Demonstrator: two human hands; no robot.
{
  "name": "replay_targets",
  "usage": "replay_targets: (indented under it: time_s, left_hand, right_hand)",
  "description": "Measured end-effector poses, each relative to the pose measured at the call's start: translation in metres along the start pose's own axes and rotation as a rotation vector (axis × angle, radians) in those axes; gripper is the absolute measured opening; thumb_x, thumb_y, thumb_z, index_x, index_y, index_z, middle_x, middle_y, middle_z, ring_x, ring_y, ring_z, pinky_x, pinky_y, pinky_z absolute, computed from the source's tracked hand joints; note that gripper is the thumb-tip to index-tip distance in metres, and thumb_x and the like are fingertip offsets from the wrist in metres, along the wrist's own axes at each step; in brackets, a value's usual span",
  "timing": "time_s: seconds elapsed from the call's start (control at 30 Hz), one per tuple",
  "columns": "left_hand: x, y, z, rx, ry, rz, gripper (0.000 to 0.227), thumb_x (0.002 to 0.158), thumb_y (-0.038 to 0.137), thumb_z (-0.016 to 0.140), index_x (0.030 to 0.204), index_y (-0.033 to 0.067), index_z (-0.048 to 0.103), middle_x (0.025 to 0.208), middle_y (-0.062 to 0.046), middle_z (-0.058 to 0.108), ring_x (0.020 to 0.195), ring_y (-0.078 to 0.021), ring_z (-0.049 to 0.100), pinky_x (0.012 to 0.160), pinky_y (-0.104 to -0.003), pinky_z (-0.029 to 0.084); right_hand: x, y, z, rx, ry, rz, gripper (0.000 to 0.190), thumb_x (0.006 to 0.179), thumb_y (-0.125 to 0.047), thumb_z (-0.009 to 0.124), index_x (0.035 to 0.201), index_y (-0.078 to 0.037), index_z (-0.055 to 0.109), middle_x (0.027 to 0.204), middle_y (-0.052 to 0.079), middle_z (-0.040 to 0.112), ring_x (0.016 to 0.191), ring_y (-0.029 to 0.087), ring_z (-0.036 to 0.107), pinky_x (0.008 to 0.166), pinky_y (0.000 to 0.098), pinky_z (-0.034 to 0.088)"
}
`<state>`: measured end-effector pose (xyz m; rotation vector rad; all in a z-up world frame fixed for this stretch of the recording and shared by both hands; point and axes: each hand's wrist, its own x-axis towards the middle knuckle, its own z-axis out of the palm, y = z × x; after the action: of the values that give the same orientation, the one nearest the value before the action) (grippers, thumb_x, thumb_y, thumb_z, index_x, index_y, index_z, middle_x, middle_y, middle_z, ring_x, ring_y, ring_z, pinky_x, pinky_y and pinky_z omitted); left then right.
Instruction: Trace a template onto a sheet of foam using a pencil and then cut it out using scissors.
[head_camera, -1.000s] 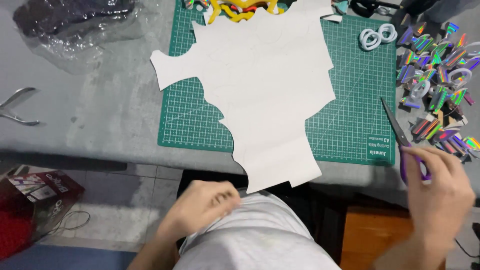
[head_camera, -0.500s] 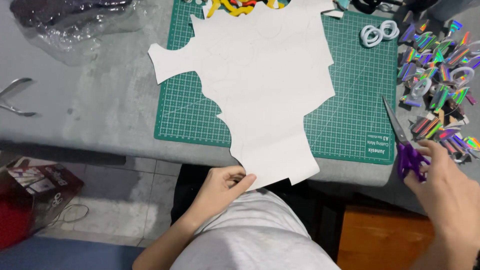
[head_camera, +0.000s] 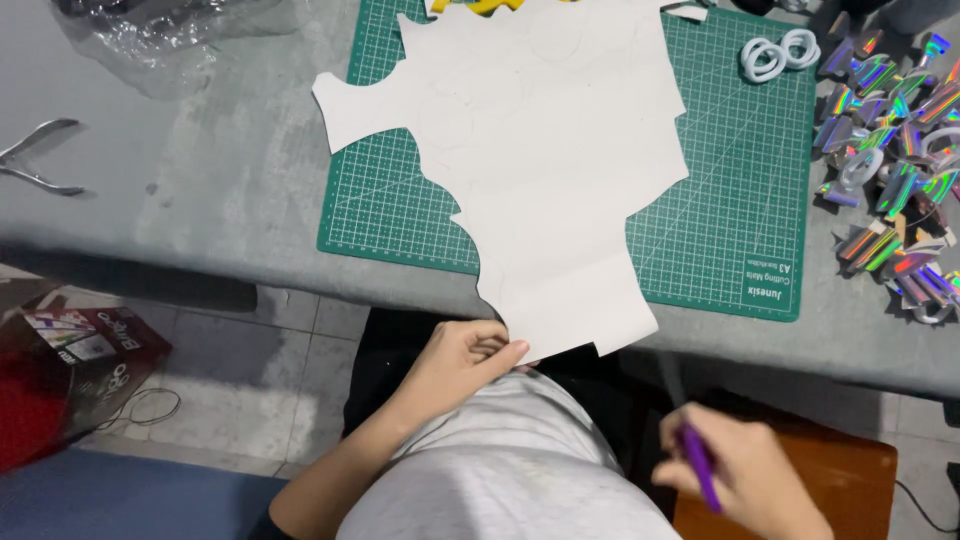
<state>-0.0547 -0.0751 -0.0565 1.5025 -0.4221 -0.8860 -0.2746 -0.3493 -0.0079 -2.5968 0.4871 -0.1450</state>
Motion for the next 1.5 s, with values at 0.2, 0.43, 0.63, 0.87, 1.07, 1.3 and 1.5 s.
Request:
replay_targets:
  time_s: [0.2, 0.43, 0.63, 0.87, 1.07, 1.3, 1.5]
  left_hand:
    - [0.001, 0.002, 0.007, 0.058, 0.007, 0.077, 0.026, 0.094, 0.019, 0.073, 0.090, -0.0068, 0.075, 0.077, -0.007, 0.077, 0.074, -0.0079, 0.073, 0.066, -0.022, 0.059]
    - [0.003, 0.018, 0.019, 0.031, 0.004, 0.111, 0.023, 0.094, 0.019, 0.072, 0.093, -0.0035, 0.076, 0.079, -0.005, 0.077, 0.073, -0.0048, 0.070, 0.064, -0.020, 0.056]
    - [0.009, 0.030, 0.013, 0.075, 0.058, 0.131, 0.023, 0.097, 0.018, 0.071, 0.089, -0.0038, 0.073, 0.071, -0.004, 0.070, 0.066, -0.0030, 0.060, 0.058, -0.021, 0.048]
    - [0.015, 0.035, 0.015, 0.005, 0.067, 0.216, 0.020, 0.097, 0.016, 0.071, 0.093, -0.0034, 0.073, 0.080, -0.004, 0.075, 0.075, -0.0024, 0.067, 0.067, -0.020, 0.055]
    - [0.013, 0.045, 0.015, 0.029, 0.051, 0.200, 0.021, 0.097, 0.017, 0.069, 0.095, -0.0033, 0.075, 0.086, -0.007, 0.080, 0.082, -0.0078, 0.076, 0.072, -0.022, 0.060]
    - [0.011, 0.052, 0.012, 0.126, 0.055, 0.228, 0.023, 0.096, 0.019, 0.070, 0.092, -0.0035, 0.074, 0.076, -0.007, 0.077, 0.073, -0.0046, 0.070, 0.063, -0.021, 0.055]
    - [0.012, 0.054, 0.011, 0.184, 0.049, 0.164, 0.024, 0.094, 0.021, 0.071, 0.089, -0.0019, 0.076, 0.067, -0.006, 0.075, 0.059, -0.0038, 0.062, 0.051, -0.023, 0.047]
  right_hand:
    - [-0.003, -0.007, 0.007, 0.375, -0.858, -0.113, 0.061, 0.082, -0.068, 0.064, 0.086, -0.008, 0.060, 0.067, 0.010, 0.059, 0.060, 0.027, 0.058, 0.058, 0.0390, 0.051]
    - [0.007, -0.031, 0.034, 0.478, -0.834, -0.119, 0.080, 0.080, -0.087, 0.049, 0.086, -0.008, 0.057, 0.068, 0.007, 0.055, 0.061, 0.022, 0.056, 0.058, 0.0373, 0.048]
    - [0.015, -0.036, 0.038, 0.506, -0.724, -0.164, 0.084, 0.078, -0.091, 0.045, 0.085, -0.008, 0.057, 0.067, 0.005, 0.056, 0.060, 0.020, 0.058, 0.056, 0.0354, 0.048]
    - [0.026, -0.055, 0.040, 0.576, -0.686, -0.135, 0.079, 0.084, -0.085, 0.050, 0.083, -0.007, 0.055, 0.065, 0.004, 0.058, 0.059, 0.018, 0.060, 0.056, 0.0329, 0.050]
    - [0.038, -0.069, 0.059, 0.639, -0.566, -0.197, 0.077, 0.086, -0.084, 0.050, 0.084, -0.007, 0.052, 0.068, 0.003, 0.056, 0.060, 0.016, 0.059, 0.057, 0.0314, 0.050]
    - [0.045, -0.078, 0.062, 0.589, -0.496, -0.216, 0.078, 0.088, -0.085, 0.047, 0.084, -0.008, 0.052, 0.070, 0.002, 0.053, 0.062, 0.016, 0.056, 0.059, 0.0315, 0.048]
    - [0.043, -0.077, 0.069, 0.618, -0.508, -0.121, 0.080, 0.081, -0.090, 0.046, 0.082, -0.009, 0.052, 0.065, 0.001, 0.055, 0.059, 0.014, 0.056, 0.056, 0.0309, 0.047]
